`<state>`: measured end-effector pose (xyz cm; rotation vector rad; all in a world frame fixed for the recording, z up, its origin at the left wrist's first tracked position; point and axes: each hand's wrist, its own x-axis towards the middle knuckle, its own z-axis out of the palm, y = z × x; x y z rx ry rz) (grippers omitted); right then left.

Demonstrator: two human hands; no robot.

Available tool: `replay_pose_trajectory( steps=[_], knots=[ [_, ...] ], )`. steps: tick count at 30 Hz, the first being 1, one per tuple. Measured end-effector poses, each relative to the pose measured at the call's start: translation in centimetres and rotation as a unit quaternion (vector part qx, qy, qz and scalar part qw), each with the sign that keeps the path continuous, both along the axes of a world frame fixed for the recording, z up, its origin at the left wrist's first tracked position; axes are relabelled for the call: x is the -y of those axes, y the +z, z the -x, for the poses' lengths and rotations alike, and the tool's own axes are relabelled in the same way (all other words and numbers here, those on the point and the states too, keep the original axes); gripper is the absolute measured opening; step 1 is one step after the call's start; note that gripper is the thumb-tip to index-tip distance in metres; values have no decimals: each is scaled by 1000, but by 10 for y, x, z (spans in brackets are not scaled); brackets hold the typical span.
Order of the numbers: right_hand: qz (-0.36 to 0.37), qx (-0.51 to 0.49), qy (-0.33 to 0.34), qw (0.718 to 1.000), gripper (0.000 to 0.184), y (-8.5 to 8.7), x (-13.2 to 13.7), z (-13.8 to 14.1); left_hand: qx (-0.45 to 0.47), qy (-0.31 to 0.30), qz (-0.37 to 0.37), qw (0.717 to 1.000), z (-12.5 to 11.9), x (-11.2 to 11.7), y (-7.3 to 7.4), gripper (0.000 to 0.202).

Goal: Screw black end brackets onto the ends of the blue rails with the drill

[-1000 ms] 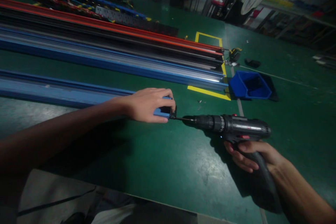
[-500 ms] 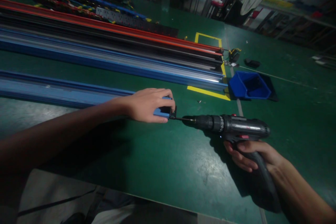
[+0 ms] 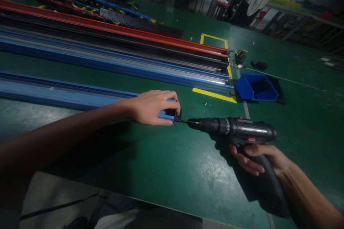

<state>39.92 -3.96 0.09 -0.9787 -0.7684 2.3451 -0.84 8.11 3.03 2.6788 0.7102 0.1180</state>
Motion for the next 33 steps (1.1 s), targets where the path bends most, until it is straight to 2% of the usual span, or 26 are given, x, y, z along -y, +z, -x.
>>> replay_pose_trajectory(
  steps=[33],
  knots=[
    [-3,-20,3,1000,27,0,-3,3,-13,4,-1,1000,-1,0,1,31]
  ],
)
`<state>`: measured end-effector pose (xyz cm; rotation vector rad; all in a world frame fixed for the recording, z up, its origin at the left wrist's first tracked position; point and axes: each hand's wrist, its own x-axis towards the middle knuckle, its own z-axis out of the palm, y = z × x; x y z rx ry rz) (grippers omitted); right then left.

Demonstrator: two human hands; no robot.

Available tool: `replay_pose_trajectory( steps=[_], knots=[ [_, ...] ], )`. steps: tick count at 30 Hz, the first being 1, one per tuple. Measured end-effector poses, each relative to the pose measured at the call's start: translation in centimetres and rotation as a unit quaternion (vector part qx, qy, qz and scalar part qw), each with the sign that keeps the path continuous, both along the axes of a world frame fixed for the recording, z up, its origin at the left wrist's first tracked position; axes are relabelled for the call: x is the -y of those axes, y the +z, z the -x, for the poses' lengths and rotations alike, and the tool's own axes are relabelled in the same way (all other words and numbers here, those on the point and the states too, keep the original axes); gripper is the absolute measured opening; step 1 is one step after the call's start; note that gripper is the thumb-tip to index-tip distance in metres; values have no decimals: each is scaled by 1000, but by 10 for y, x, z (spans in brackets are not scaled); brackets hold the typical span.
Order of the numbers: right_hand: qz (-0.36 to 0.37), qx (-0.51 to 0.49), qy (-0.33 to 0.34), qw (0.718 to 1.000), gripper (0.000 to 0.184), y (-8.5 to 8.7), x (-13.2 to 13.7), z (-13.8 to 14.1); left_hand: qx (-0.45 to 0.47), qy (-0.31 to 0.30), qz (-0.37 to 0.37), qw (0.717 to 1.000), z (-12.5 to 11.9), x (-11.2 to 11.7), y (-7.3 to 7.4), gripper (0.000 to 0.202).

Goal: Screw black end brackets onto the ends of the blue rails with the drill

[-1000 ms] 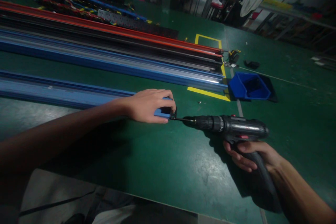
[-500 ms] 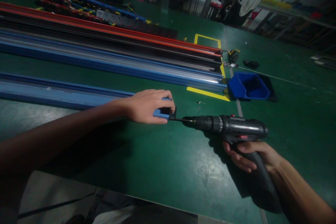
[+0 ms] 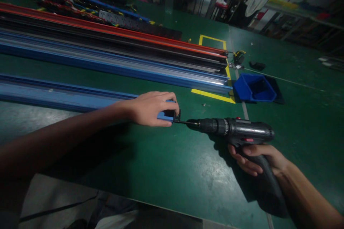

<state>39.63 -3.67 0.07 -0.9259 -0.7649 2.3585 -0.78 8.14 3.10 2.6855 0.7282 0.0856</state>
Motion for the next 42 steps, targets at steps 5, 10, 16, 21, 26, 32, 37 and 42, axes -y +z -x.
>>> replay_pose_trajectory(
  steps=[5,10,16,21,26,32,37,42],
  knots=[
    [5,2,-1,1000,27,1,1,0,1,0,0,1000,0,0,0,30],
    [6,7,-2,1000,26,3,2,1,4,0,4,1000,0,0,1,30],
    [9,13,-9,1000,26,2,2,2,3,-3,-1,1000,0,0,0,30],
    [9,24,-15,1000,26,2,3,1,7,-2,2,1000,0,0,-1,30],
    [16,28,-15,999,24,1,4,-1,4,-4,-3,1000,0,0,-1,30],
    [7,35,-13,999,23,1,4,-2,4,0,-1,1000,0,0,-1,30],
    [5,37,-8,999,24,1,3,-1,5,0,-2,1000,0,0,0,30],
    [8,32,-6,999,26,2,2,0,10,-3,0,1000,0,-1,0,31]
  ],
)
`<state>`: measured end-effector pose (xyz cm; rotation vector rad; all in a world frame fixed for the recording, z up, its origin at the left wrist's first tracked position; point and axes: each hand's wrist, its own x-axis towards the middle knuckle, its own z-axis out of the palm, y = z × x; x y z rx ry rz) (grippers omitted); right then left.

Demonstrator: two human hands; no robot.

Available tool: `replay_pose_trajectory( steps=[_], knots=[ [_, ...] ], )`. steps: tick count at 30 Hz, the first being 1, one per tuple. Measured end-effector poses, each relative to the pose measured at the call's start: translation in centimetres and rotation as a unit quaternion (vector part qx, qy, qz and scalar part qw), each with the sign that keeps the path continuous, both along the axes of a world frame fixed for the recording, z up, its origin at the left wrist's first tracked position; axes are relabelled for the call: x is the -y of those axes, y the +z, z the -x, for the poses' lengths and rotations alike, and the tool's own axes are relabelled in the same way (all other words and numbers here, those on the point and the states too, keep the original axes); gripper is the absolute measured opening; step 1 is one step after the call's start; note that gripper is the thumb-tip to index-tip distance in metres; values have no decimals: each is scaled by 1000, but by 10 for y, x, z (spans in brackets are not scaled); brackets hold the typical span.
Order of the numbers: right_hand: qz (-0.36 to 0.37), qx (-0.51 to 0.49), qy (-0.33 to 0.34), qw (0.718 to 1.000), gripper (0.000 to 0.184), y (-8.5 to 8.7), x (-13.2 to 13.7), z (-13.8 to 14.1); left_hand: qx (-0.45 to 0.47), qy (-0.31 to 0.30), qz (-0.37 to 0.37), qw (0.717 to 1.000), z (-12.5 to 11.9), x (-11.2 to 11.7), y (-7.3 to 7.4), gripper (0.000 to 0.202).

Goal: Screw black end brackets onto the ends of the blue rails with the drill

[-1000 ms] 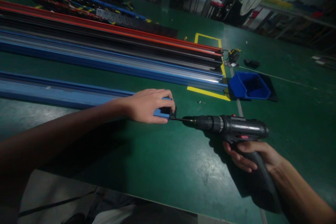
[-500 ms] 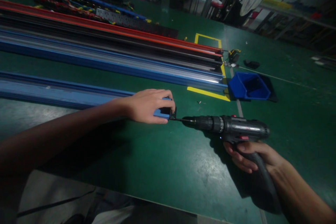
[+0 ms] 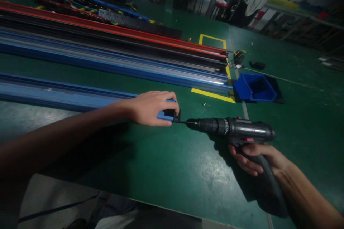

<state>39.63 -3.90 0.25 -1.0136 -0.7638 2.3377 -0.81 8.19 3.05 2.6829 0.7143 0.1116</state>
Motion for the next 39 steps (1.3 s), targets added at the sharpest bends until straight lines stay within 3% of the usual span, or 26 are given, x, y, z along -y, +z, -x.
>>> replay_pose_trajectory(
  steps=[19,39],
  knots=[
    [-8,-14,9,1000,26,0,0,-1,-20,10,7,1000,-1,1,2,40],
    [-4,-19,8,1000,27,-1,-2,-1,-6,7,0,1000,0,1,0,35]
  ],
)
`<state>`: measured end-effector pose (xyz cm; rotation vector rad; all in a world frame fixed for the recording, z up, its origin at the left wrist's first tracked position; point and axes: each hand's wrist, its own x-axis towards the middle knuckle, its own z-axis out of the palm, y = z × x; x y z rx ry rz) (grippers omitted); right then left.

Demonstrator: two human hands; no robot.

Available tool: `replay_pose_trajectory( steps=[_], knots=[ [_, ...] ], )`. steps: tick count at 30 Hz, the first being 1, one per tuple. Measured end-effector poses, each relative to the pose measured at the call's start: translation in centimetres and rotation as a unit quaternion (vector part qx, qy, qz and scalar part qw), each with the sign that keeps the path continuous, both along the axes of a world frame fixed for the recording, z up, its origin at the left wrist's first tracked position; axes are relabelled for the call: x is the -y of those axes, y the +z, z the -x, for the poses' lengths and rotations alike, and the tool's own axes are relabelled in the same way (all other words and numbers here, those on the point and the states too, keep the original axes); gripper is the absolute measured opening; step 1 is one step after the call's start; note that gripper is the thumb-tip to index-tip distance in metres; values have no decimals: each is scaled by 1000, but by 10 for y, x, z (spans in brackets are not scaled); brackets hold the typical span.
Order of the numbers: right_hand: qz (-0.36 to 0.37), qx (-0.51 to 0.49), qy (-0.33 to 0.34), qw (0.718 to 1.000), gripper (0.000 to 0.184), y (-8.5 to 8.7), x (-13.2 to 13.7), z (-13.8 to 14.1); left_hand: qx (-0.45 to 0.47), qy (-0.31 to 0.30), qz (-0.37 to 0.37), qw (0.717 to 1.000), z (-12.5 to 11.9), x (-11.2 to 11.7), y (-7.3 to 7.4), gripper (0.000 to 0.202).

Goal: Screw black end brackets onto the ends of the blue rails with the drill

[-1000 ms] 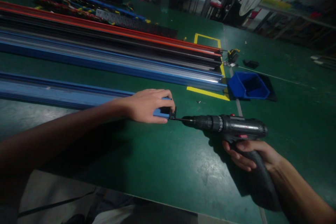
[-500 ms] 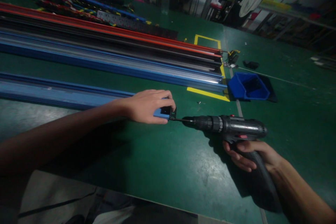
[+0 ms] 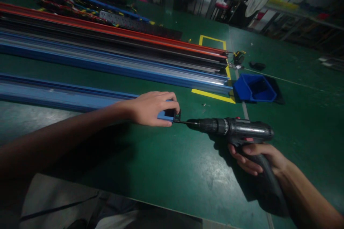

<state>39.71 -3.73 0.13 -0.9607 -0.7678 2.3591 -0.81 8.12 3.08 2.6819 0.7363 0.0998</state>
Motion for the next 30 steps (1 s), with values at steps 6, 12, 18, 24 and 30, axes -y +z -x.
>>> replay_pose_trajectory(
  steps=[6,12,18,24,30],
  knots=[
    [7,3,-4,1000,27,0,1,-1,1,0,1,1000,0,0,0,35],
    [7,-4,4,1000,27,-1,0,-2,-2,-4,-2,1000,0,0,-1,35],
    [-3,3,1,1000,27,0,1,-1,-4,-3,2,1000,0,0,0,35],
    [-2,-8,0,1000,26,1,0,2,-5,-2,0,1000,0,0,0,34],
    [-8,-3,1,1000,28,2,1,2,-6,-2,-5,1000,0,0,0,35]
  ],
)
